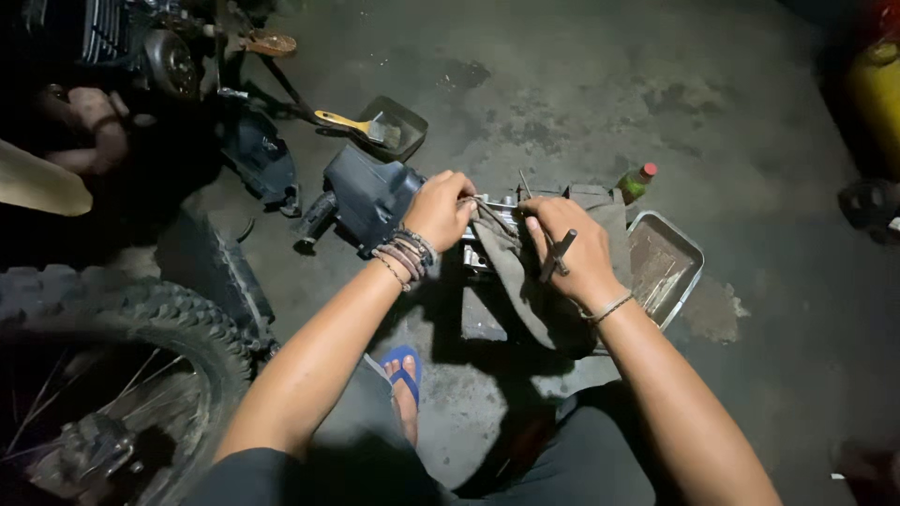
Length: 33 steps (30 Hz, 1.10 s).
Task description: The person cleans and reassembles a motorcycle engine component, using a cloth to wipe internal surfaces and a small metal rod to probe holes.
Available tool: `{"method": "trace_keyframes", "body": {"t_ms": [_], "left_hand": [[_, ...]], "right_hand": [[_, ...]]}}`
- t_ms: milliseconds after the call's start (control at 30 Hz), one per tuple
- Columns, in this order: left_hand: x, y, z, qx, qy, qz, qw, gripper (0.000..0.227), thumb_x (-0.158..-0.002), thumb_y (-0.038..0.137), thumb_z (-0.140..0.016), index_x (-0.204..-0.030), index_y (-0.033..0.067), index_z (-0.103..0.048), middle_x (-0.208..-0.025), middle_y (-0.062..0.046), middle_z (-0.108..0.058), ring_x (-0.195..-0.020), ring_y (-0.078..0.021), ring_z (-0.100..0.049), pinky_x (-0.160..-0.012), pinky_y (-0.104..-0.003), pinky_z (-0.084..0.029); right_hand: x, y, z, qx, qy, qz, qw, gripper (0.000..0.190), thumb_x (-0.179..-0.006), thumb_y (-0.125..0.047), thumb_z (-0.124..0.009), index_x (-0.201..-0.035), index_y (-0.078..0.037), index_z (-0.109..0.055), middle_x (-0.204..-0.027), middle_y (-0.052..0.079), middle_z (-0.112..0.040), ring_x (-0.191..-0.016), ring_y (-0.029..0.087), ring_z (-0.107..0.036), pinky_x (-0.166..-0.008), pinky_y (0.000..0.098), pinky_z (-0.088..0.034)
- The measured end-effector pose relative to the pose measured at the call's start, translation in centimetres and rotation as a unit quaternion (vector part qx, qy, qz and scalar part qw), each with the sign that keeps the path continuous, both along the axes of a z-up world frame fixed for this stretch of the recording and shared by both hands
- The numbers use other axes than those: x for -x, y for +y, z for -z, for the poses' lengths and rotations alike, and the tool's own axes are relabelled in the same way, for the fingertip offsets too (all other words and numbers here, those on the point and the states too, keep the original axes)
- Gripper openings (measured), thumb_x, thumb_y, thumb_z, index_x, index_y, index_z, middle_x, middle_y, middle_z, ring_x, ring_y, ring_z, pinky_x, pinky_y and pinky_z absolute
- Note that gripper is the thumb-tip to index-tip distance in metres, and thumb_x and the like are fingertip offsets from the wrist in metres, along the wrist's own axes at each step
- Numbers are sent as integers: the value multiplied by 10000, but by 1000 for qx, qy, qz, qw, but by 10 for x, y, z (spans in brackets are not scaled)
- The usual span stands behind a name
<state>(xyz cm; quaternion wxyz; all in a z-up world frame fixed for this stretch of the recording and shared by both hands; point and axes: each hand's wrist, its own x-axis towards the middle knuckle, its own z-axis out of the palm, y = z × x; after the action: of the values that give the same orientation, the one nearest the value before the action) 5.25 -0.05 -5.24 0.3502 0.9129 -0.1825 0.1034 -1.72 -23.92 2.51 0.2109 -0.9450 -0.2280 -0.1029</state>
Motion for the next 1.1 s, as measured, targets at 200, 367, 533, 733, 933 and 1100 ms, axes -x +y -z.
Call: {"method": "trace_keyframes", "body": {"t_ms": [200, 367, 533, 733, 933, 1100], "left_hand": [[-11, -3, -9, -42, 101, -41, 993, 131, -809, 266, -735, -876, 180, -662, -857, -24, -659, -921, -308, -700, -829, -449, -567], [4, -14, -26, -178, -83, 16, 980, 125, -798, 152, -685, -889, 80, -638, -886, -135, -632, -938, -344, -661, -859, -446, -546], [2, -7, -5, -92, 95, -60, 989, 172, -925, 223, -586, -945, 68, -659, -928, -141, -676, -960, -377, -703, -805, -487, -597], [18, 11, -23, -7, 192, -80, 978, 106, -870, 255, -704, -846, 158, -740, -809, -75, -742, -908, -361, -732, -792, -468, -588], [11, 4, -37, 89, 203, -58, 973, 92, -858, 227, -732, -878, 138, -745, -782, -85, -751, -890, -352, -739, -786, -452, -582], [16, -5, -57, -42, 122, -75, 989, 211, -787, 316, -794, -807, 178, -636, -822, -13, -661, -981, -322, -673, -902, -506, -488]], "right_hand": [[3, 8, -10, -29, -2, 0, 1000, 243, -1085, -241, -498, -1181, -137, -695, -1023, 99, -719, -1055, 332, -682, -868, 442, -566], [-1, 7, 1, 21, -56, -7, 998, 234, -1089, -262, -520, -1175, -124, -688, -1014, 114, -713, -1029, 349, -685, -869, 452, -564], [8, 9, -7, 26, -36, 7, 999, 271, -1095, -262, -491, -1200, -115, -694, -1056, 115, -726, -1050, 341, -690, -887, 447, -560], [2, 0, 6, -20, -23, -23, 999, 246, -1076, -208, -525, -1242, -110, -677, -1120, 159, -721, -1115, 384, -672, -903, 490, -560], [5, 3, -1, -18, -1, 6, 1000, 246, -1083, -237, -513, -1229, -126, -676, -1139, 141, -726, -1142, 365, -666, -922, 490, -556], [1, 2, 4, -27, -27, -11, 999, 245, -1075, -241, -528, -1232, -148, -692, -1132, 125, -734, -1134, 339, -681, -925, 453, -560]]}}
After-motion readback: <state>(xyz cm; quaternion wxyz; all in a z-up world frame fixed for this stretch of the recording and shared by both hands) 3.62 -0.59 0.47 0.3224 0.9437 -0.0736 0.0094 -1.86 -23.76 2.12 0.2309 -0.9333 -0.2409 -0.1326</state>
